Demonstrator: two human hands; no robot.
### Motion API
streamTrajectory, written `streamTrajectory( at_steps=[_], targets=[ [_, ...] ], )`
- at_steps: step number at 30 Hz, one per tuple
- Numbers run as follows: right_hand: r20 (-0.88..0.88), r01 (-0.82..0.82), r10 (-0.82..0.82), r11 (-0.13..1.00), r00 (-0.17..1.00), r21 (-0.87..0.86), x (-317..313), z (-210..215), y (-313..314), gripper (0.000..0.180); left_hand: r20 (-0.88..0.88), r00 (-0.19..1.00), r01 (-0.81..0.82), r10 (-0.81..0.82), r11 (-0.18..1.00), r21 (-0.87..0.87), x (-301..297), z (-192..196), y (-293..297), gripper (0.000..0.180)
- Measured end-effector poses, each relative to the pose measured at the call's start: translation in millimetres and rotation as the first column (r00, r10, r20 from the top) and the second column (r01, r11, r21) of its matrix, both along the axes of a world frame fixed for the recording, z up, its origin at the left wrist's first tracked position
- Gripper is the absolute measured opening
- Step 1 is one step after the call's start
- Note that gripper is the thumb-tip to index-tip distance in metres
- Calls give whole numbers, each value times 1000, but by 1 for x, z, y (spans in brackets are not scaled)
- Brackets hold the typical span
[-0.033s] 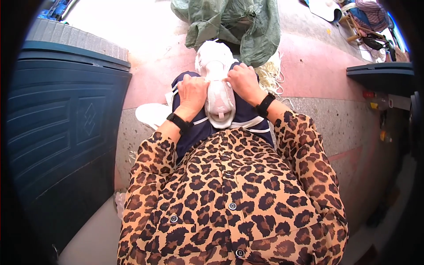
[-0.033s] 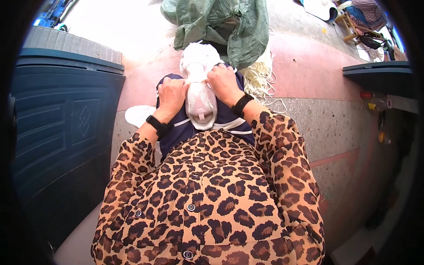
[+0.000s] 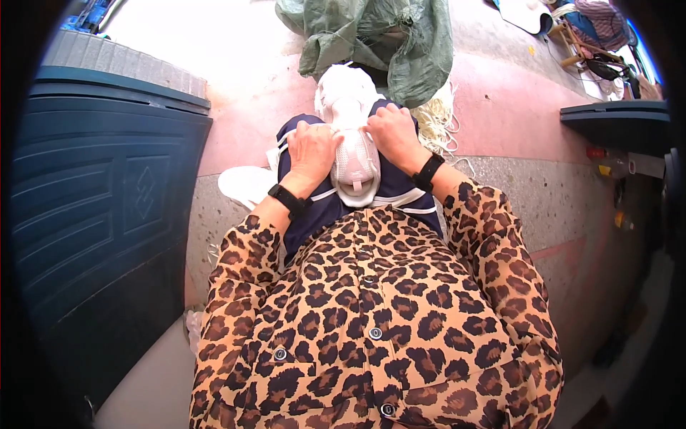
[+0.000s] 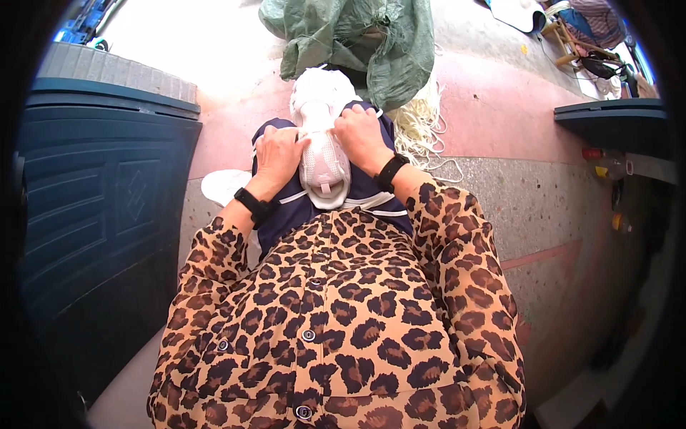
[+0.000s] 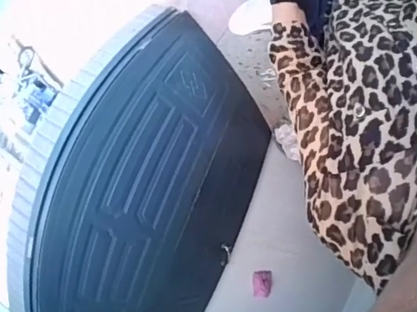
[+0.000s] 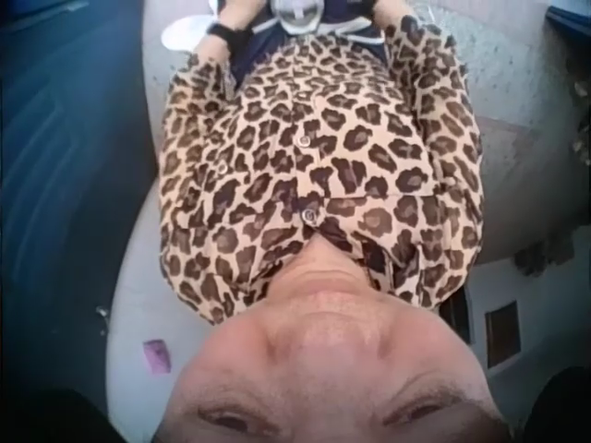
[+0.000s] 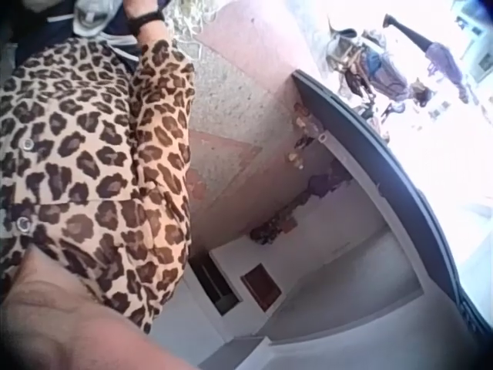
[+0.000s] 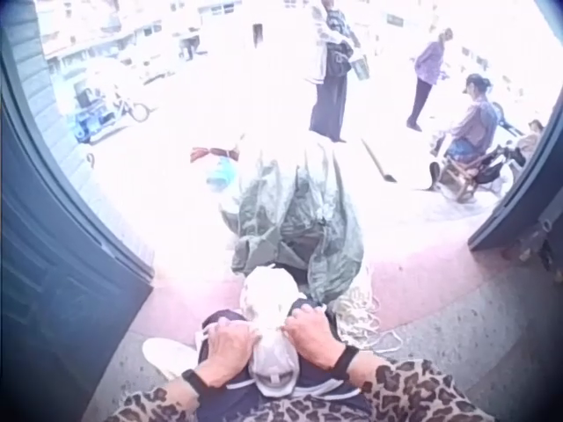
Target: Insert and thread laces through the eyelets of a white sneaker.
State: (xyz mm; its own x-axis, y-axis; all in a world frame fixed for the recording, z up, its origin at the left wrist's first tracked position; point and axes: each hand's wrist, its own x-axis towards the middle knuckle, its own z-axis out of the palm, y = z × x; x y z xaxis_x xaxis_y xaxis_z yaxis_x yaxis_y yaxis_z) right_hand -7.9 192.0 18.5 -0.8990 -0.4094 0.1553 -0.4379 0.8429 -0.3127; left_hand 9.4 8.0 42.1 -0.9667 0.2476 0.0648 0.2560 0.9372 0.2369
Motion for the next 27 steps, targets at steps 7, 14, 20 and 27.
streamTrajectory(
  at_steps=[7, 14, 20, 27],
  targets=[
    [1, -75, 77, 981, 997, 179, 12, 10, -7, 14, 163, 978, 147, -129, 983, -106, -4, 12, -7, 23],
    [166, -204, 230, 966, 959, -160, -1, -13, 5, 11, 419, 888, 231, -189, 972, -51, -20, 6, -13, 25],
    [66, -206, 237, 928, 969, -310, 6, -10, 6, 10, 402, 879, 243, -255, 966, 83, -24, 3, -22, 32],
    [-108, -379, 380, 925, 919, 31, 7, 8, 2, 13, 352, 894, 257, -277, 961, 102, -25, -4, -23, 30]
  ],
)
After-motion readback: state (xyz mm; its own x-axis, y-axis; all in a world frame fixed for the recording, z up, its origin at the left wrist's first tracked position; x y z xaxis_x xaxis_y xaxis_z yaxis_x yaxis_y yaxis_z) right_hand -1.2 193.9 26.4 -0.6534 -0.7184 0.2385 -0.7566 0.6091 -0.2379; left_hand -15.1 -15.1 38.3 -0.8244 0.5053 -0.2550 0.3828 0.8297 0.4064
